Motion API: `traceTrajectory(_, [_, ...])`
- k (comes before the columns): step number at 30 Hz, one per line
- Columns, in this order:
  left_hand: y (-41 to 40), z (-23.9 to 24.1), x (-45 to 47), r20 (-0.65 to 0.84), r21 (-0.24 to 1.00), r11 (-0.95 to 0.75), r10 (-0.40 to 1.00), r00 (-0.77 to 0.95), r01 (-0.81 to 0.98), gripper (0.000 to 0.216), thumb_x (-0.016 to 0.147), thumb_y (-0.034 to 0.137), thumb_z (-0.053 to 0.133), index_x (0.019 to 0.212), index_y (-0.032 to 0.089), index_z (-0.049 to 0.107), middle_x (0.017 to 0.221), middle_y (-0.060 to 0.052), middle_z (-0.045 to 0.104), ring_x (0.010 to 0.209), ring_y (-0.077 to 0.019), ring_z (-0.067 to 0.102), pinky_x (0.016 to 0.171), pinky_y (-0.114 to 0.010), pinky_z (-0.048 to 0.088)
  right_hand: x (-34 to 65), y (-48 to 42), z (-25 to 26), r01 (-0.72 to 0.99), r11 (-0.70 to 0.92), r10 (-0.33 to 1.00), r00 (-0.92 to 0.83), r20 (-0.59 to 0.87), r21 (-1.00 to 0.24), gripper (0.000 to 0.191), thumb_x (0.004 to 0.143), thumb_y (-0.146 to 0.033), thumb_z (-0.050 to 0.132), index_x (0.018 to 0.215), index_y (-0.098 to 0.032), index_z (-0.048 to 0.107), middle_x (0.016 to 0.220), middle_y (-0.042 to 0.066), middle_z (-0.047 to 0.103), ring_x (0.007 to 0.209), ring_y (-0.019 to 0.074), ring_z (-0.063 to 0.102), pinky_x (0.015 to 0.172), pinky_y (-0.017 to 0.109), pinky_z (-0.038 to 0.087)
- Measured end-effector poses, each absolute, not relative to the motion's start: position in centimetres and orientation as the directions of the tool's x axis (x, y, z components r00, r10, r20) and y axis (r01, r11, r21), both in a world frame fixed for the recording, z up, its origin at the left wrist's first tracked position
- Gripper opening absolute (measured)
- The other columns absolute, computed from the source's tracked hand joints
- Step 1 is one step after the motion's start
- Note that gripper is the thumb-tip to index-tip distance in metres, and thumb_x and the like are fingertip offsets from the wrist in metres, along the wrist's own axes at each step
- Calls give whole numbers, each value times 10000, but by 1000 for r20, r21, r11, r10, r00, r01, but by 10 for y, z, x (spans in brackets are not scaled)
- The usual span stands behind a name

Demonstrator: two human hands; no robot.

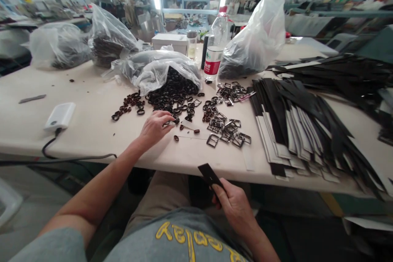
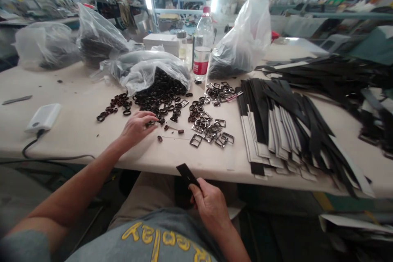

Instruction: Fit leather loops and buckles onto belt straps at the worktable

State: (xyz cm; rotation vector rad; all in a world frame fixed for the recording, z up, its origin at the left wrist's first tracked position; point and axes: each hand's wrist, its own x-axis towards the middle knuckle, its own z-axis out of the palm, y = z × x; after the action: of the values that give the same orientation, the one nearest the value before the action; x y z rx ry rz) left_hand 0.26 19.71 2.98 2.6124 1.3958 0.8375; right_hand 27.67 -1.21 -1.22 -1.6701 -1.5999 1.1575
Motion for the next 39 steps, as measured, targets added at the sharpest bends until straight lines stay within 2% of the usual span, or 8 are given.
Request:
traceTrajectory(7, [175, 28, 85, 333, 306, -806, 590, 736, 507, 134, 913, 246, 640, 959, 199, 756, 1012, -82, 740, 934, -216, 647, 867, -347, 502, 279, -13, -7, 455, -127, 981, -74, -180, -881, 391, 1003, -472, 412, 764, -206, 571, 617, 3, 654, 544, 148, 621, 568, 243, 422])
traceTrajectory(14, [172, 46, 147, 7, 21, -822, 569, 822, 569, 174, 901, 155, 598, 814, 138, 747, 893, -124, 694, 903, -255, 608, 742, -345, 481, 285, -19, -8, 421, -151, 982, -42, -185, -895, 380, 996, -460, 422, 753, -203, 562, 608, 3, 647, 540, 145, 624, 564, 240, 424])
traceTrajectory(19, [174, 48, 159, 7, -14, -843, 537, 843, 537, 162, 866, 76, 587, 799, 108, 731, 834, -134, 691, 855, -252, 625, 746, -351, 476, 290, -21, -8, 383, -167, 983, -6, -184, -908, 372, 989, -459, 422, 775, -197, 578, 608, 7, 653, 537, 148, 625, 554, 242, 430])
traceTrajectory(23, [176, 49, 153, 57, 4, -811, 585, 809, 585, 130, 838, 84, 593, 798, 122, 711, 862, -126, 704, 847, -239, 638, 741, -330, 481, 293, -22, -7, 331, -175, 984, 17, -180, -927, 374, 983, -467, 433, 787, -188, 586, 604, 5, 647, 524, 141, 621, 543, 236, 442])
traceTrajectory(25, [175, 51, 145, 96, 61, -774, 633, 768, 631, 104, 829, 109, 604, 789, 147, 692, 837, -91, 700, 778, -205, 638, 701, -301, 478, 295, -22, -8, 277, -187, 982, 23, -188, -943, 388, 981, -487, 436, 802, -182, 597, 605, 4, 644, 510, 135, 615, 525, 229, 446])
traceTrajectory(29, [163, 56, 126, 254, 384, -665, 743, 619, 641, 97, 809, 150, 625, 717, 177, 635, 688, -8, 645, 606, -133, 587, 598, -245, 439, 302, -22, -10, 195, -201, 977, 105, -183, -960, 414, 977, -524, 451, 862, -171, 636, 596, -6, 634, 484, 126, 607, 492, 217, 452])
traceTrajectory(33, [144, 55, 111, 365, 543, -652, 751, 549, 530, 117, 861, 228, 610, 760, 192, 657, 696, -6, 663, 636, -139, 607, 632, -258, 460, 307, -17, -7, 195, -179, 970, 198, -140, -964, 411, 975, -527, 464, 862, -171, 637, 592, -7, 641, 470, 118, 608, 485, 209, 457])
traceTrajectory(39, [120, 51, 108, 230, 918, -342, 873, 430, 203, 180, 879, 358, 661, 852, 183, 692, 834, -48, 764, 762, -176, 703, 731, -299, 562, 300, -12, 5, 210, -146, 985, 127, -121, -967, 368, 990, -468, 452, 828, -180, 615, 605, -11, 654, 470, 108, 607, 490, 202, 454])
